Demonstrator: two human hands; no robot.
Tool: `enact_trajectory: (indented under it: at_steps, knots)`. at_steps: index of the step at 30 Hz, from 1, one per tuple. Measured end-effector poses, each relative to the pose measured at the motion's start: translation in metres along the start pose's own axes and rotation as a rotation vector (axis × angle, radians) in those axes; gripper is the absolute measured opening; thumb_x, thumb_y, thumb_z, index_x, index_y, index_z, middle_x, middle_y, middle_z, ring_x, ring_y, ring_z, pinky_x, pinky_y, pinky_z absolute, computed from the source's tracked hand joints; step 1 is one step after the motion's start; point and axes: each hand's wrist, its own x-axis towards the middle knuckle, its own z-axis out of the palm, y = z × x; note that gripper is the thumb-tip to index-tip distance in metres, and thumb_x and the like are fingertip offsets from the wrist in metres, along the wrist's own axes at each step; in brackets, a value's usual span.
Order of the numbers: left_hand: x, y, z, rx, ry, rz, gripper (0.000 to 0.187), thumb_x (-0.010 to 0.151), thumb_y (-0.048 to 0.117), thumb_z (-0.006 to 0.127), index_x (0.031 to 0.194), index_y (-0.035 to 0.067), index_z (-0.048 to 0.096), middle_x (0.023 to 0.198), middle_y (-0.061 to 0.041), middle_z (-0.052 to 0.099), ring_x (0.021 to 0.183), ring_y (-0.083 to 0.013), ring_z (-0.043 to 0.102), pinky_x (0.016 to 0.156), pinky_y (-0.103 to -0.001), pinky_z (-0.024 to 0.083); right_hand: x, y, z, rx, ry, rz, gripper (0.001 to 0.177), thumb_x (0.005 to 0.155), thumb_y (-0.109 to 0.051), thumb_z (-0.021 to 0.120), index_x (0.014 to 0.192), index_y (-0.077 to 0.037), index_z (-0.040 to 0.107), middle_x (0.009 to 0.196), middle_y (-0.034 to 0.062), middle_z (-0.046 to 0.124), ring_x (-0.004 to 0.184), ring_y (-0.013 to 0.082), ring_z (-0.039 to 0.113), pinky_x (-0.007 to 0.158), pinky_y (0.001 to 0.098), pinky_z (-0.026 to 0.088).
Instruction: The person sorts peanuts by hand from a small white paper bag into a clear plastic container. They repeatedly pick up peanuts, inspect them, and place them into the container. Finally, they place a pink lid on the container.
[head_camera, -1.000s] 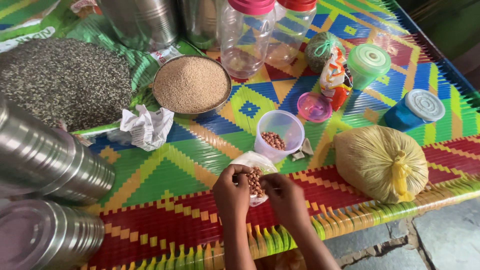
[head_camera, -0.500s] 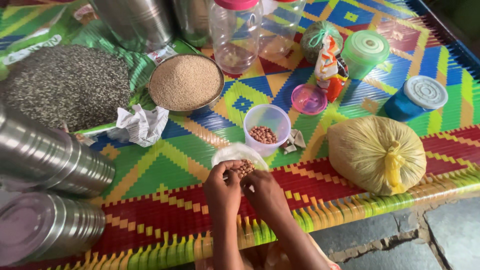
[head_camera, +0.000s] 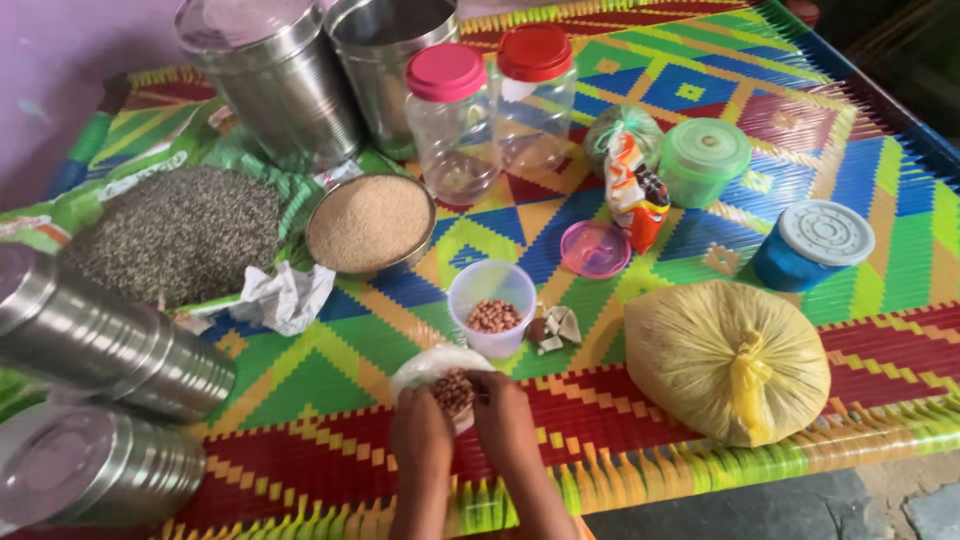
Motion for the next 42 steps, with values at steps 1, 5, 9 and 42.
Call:
enact_trajectory:
  at_steps: [1, 5, 9, 42]
  knots:
    - [0.007, -0.001, 0.002, 0.016, 0.002, 0.001, 0.017, 0.087, 0.006, 0.058, 0.100, 0.002, 0.068, 0.110, -0.022, 0.066, 0.102, -0.0434, 0.067, 0.088, -0.051, 0.055, 0.001, 0.004, 0.001, -0.022, 0.007, 0.001, 0.034, 0.082, 0.000, 0.062, 0.112, -0.006, 0.077, 0.110, 0.0189, 0.074, 0.104, 0.0369, 0.071, 0.091, 0.0439, 0.055]
    - [0.011, -0.003, 0.003, 0.051, 0.007, -0.029, 0.019, 0.087, 0.006, 0.059, 0.104, 0.002, 0.068, 0.114, -0.023, 0.064, 0.101, -0.0440, 0.067, 0.087, -0.051, 0.056, 0.001, 0.018, 0.002, -0.051, 0.008, -0.040, 0.037, 0.081, 0.001, 0.062, 0.117, -0.003, 0.072, 0.117, 0.0205, 0.071, 0.110, 0.0394, 0.067, 0.094, 0.0448, 0.054]
    - [0.009, 0.004, -0.002, 0.035, 0.003, -0.057, 0.021, 0.086, 0.009, 0.063, 0.105, 0.002, 0.067, 0.117, -0.023, 0.062, 0.101, -0.0434, 0.067, 0.084, -0.051, 0.057, 0.002, 0.021, 0.003, -0.126, -0.033, -0.004, 0.043, 0.081, 0.000, 0.063, 0.123, -0.004, 0.068, 0.119, 0.0216, 0.070, 0.112, 0.0396, 0.066, 0.095, 0.0456, 0.052]
    - [0.017, -0.008, -0.010, -0.282, -0.104, -0.063, 0.029, 0.087, 0.005, 0.065, 0.116, 0.005, 0.067, 0.116, -0.018, 0.066, 0.108, -0.0398, 0.065, 0.089, -0.049, 0.054, 0.004, -0.016, 0.027, -0.407, -0.148, -0.204, 0.043, 0.077, -0.005, 0.076, 0.119, -0.009, 0.071, 0.114, 0.0135, 0.068, 0.111, 0.0366, 0.064, 0.094, 0.0456, 0.053]
